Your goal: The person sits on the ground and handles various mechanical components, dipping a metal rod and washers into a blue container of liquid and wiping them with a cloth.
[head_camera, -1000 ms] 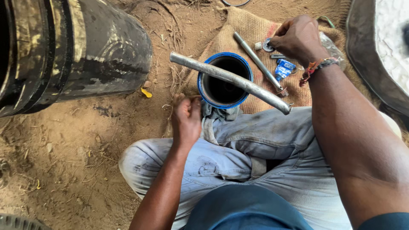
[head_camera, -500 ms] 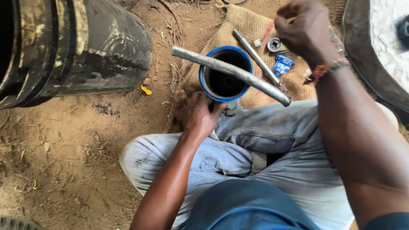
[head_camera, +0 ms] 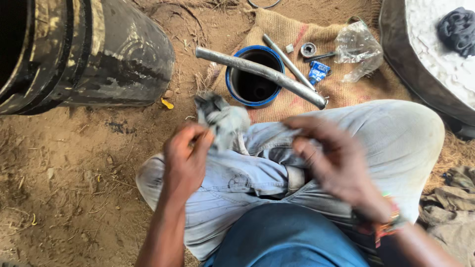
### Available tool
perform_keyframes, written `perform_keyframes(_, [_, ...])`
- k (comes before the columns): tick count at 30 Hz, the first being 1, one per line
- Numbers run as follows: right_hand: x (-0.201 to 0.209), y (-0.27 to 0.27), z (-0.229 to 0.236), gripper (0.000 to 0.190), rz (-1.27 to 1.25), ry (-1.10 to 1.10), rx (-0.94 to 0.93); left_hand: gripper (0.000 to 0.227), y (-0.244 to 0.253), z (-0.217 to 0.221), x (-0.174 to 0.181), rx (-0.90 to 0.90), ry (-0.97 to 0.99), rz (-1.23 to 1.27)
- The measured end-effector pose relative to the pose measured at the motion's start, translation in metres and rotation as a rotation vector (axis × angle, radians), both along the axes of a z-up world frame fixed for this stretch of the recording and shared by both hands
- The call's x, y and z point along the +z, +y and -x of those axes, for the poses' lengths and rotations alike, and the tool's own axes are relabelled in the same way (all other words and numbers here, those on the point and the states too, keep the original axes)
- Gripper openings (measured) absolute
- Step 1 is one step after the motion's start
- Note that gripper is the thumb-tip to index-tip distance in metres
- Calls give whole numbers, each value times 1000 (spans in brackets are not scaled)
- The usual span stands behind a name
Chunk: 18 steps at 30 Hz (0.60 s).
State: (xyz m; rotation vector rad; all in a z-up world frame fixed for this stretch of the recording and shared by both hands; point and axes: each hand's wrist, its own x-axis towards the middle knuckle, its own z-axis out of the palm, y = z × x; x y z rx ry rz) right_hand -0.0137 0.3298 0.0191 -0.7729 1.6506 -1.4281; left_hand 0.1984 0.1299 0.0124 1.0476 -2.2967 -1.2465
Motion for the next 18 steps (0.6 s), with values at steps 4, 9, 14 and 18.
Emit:
perform_keyframes(4, [-21, -7, -48, 52, 322, -302, 198, 12, 42, -10, 40, -120, 215, -41])
perform_keyframes(9, [-34, -25, -82, 48, 240, -930, 43, 18, 88, 13, 25, -159, 173, 381])
perform_keyframes(14, [-42, -22, -74, 43, 184, -519, 101, 23, 90, -1, 15, -320, 112, 600])
perform_keyframes(18, [-45, -17, -79, 43, 52, -689, 228, 29, 82, -17, 20, -271, 126, 553])
